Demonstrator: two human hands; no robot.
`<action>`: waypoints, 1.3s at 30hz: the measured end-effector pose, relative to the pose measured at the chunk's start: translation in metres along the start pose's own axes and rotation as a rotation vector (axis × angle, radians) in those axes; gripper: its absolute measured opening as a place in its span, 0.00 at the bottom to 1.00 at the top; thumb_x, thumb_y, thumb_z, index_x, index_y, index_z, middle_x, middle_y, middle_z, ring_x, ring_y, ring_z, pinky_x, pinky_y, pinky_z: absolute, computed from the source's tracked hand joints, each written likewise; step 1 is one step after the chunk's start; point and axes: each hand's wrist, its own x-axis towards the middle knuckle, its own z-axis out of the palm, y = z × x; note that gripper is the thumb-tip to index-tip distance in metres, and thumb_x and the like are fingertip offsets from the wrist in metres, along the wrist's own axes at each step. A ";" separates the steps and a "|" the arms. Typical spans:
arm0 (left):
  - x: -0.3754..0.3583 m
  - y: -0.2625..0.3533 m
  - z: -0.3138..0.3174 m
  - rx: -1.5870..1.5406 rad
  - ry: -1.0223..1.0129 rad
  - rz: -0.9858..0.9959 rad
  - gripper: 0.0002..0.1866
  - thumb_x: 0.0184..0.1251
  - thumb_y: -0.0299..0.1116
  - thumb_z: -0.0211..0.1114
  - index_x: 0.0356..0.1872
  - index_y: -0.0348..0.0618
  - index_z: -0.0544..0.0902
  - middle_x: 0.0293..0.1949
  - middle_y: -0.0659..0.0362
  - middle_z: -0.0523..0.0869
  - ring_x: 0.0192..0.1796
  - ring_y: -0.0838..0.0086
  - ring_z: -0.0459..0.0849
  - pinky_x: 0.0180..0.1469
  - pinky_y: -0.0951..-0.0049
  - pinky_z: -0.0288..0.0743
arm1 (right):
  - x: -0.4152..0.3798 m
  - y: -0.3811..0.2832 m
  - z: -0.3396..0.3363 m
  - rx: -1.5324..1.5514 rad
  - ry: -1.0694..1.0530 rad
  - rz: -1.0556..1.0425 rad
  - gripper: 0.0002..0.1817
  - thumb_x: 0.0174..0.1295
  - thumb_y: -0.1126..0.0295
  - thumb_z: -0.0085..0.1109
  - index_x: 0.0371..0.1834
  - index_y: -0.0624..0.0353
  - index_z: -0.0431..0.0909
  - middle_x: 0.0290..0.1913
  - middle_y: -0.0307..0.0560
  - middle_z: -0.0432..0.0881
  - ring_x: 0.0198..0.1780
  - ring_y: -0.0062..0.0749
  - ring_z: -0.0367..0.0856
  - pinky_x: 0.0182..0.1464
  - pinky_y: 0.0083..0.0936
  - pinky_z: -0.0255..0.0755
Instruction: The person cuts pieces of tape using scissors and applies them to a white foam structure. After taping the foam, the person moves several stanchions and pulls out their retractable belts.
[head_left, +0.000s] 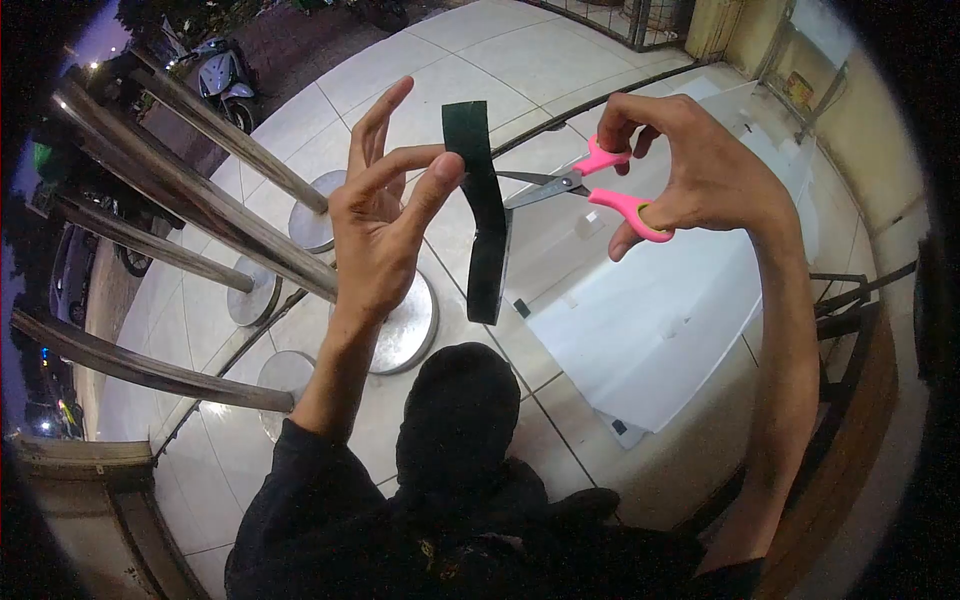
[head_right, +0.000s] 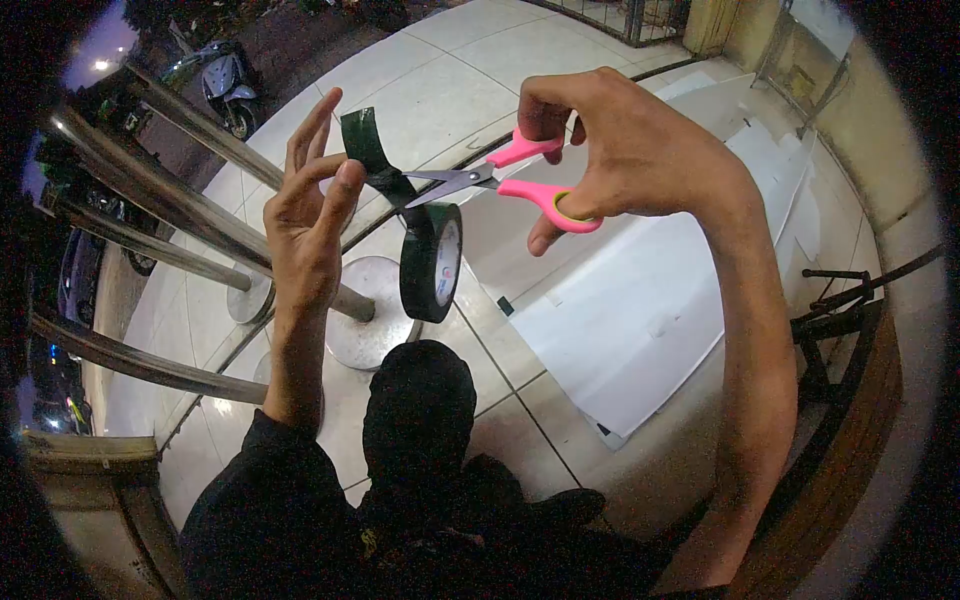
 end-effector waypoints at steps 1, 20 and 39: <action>0.001 0.000 -0.001 0.012 0.000 0.008 0.10 0.58 0.43 0.72 0.36 0.51 0.89 0.71 0.49 0.61 0.76 0.51 0.49 0.70 0.31 0.47 | -0.001 0.002 -0.001 -0.001 0.000 0.000 0.39 0.19 0.50 0.85 0.36 0.59 0.76 0.36 0.42 0.80 0.40 0.31 0.78 0.43 0.29 0.72; 0.012 -0.003 0.002 0.142 -0.056 0.065 0.11 0.56 0.47 0.73 0.34 0.54 0.90 0.71 0.50 0.63 0.77 0.53 0.47 0.68 0.26 0.32 | 0.016 0.005 0.010 0.032 -0.090 0.112 0.35 0.18 0.52 0.85 0.29 0.58 0.76 0.27 0.38 0.76 0.30 0.28 0.75 0.35 0.24 0.69; -0.009 -0.057 0.009 0.053 -0.179 -0.175 0.11 0.59 0.45 0.71 0.34 0.51 0.90 0.68 0.52 0.68 0.76 0.52 0.51 0.71 0.34 0.40 | 0.011 0.029 0.056 0.188 -0.095 0.128 0.26 0.27 0.67 0.82 0.14 0.64 0.67 0.13 0.41 0.66 0.18 0.25 0.64 0.21 0.25 0.59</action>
